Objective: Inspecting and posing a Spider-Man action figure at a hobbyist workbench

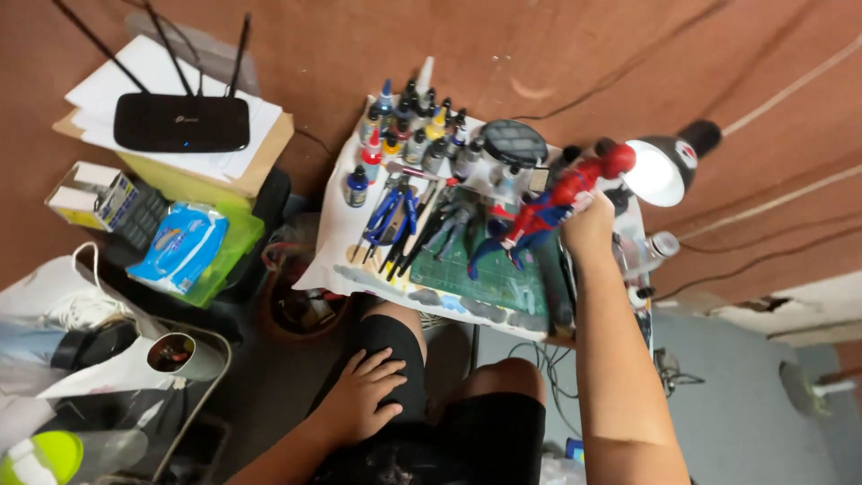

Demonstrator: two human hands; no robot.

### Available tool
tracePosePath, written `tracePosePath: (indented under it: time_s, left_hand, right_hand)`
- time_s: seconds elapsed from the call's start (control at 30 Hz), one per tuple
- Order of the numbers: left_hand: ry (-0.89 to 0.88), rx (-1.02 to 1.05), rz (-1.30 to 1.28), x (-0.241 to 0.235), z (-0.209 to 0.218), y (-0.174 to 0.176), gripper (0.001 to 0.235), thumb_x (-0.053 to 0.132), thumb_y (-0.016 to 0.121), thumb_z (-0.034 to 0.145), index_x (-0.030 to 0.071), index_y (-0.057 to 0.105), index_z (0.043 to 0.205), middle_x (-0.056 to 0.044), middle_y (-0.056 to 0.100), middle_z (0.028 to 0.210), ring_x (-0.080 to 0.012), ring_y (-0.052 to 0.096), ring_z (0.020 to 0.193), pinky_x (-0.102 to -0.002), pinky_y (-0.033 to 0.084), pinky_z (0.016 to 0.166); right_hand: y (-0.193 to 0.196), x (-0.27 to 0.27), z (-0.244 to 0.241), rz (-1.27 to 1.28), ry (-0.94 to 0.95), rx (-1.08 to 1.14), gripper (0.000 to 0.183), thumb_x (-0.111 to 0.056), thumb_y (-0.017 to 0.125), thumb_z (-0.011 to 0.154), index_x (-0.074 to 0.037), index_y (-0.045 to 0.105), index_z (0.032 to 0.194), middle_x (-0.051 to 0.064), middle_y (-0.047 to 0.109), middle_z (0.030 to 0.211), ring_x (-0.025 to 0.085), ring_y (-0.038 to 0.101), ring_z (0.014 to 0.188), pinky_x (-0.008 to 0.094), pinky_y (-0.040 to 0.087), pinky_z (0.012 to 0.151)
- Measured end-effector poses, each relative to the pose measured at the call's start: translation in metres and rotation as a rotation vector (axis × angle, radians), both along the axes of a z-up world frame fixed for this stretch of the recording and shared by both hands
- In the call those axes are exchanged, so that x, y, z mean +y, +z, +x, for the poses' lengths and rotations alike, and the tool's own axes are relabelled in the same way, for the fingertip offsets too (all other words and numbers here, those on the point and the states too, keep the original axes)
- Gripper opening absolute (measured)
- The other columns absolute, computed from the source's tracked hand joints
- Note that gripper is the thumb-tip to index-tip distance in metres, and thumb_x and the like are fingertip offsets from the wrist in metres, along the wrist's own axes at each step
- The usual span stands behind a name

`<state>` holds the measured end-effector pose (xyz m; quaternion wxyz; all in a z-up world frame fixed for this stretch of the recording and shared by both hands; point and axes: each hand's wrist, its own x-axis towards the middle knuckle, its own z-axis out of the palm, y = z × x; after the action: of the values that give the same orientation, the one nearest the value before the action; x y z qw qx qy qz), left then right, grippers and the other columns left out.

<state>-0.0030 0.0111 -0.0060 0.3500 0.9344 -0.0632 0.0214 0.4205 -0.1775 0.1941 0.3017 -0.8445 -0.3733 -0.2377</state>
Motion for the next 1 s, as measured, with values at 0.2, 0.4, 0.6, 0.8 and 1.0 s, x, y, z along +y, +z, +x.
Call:
tracePosePath:
  time_s: [0.2, 0.4, 0.6, 0.8, 1.0]
  left_hand:
    - [-0.002, -0.034, -0.055, 0.006, -0.001, -0.002, 0.048, 0.035, 0.062, 0.092, 0.011, 0.065, 0.133, -0.003, 0.050, 0.154, -0.0270, 0.027, 0.151, -0.058, 0.012, 0.119]
    - [0.008, -0.071, -0.079, 0.005, 0.000, -0.008, 0.046, 0.035, 0.063, 0.092, 0.010, 0.068, 0.130, -0.004, 0.053, 0.152, -0.0272, 0.030, 0.150, -0.057, 0.013, 0.119]
    - [-0.004, -0.033, -0.072, 0.007, 0.001, -0.006, 0.047, 0.037, 0.061, 0.094, 0.011, 0.066, 0.132, -0.003, 0.051, 0.153, -0.0260, 0.029, 0.150, -0.056, 0.012, 0.119]
    - [-0.006, -0.017, -0.093, 0.006, 0.002, -0.004, 0.046, 0.036, 0.061, 0.093, 0.011, 0.066, 0.132, -0.003, 0.051, 0.153, -0.0263, 0.028, 0.150, -0.057, 0.012, 0.119]
    - [0.009, -0.037, -0.104, 0.006, 0.002, -0.007, 0.044, 0.036, 0.060, 0.093, 0.012, 0.069, 0.129, -0.002, 0.054, 0.151, -0.0261, 0.031, 0.149, -0.057, 0.014, 0.118]
  right_hand:
    - [0.003, 0.024, 0.017, 0.170, 0.264, 0.457, 0.031, -0.017, 0.065, 0.100, -0.010, 0.060, 0.130, 0.003, 0.062, 0.111, 0.013, 0.057, 0.087, 0.027, 0.046, 0.078]
    - [0.007, 0.040, 0.025, 0.160, 0.354, 0.549, 0.033, -0.012, 0.063, 0.102, -0.009, 0.059, 0.135, 0.003, 0.064, 0.110, 0.011, 0.057, 0.086, 0.025, 0.048, 0.072]
    - [0.019, 0.048, 0.011, 0.173, 0.308, 0.546, 0.032, -0.009, 0.065, 0.101, -0.009, 0.063, 0.132, 0.003, 0.066, 0.110, 0.011, 0.058, 0.085, 0.025, 0.049, 0.070]
    - [0.031, 0.062, 0.004, -0.029, 0.221, 0.379, 0.028, -0.017, 0.070, 0.098, -0.010, 0.069, 0.126, 0.001, 0.064, 0.090, 0.012, 0.057, 0.073, 0.026, 0.048, 0.065]
    - [0.032, 0.084, 0.024, -0.455, 0.146, 0.008, 0.024, -0.031, 0.068, 0.099, -0.017, 0.070, 0.118, 0.005, 0.069, 0.082, 0.029, 0.064, 0.079, 0.043, 0.046, 0.068]
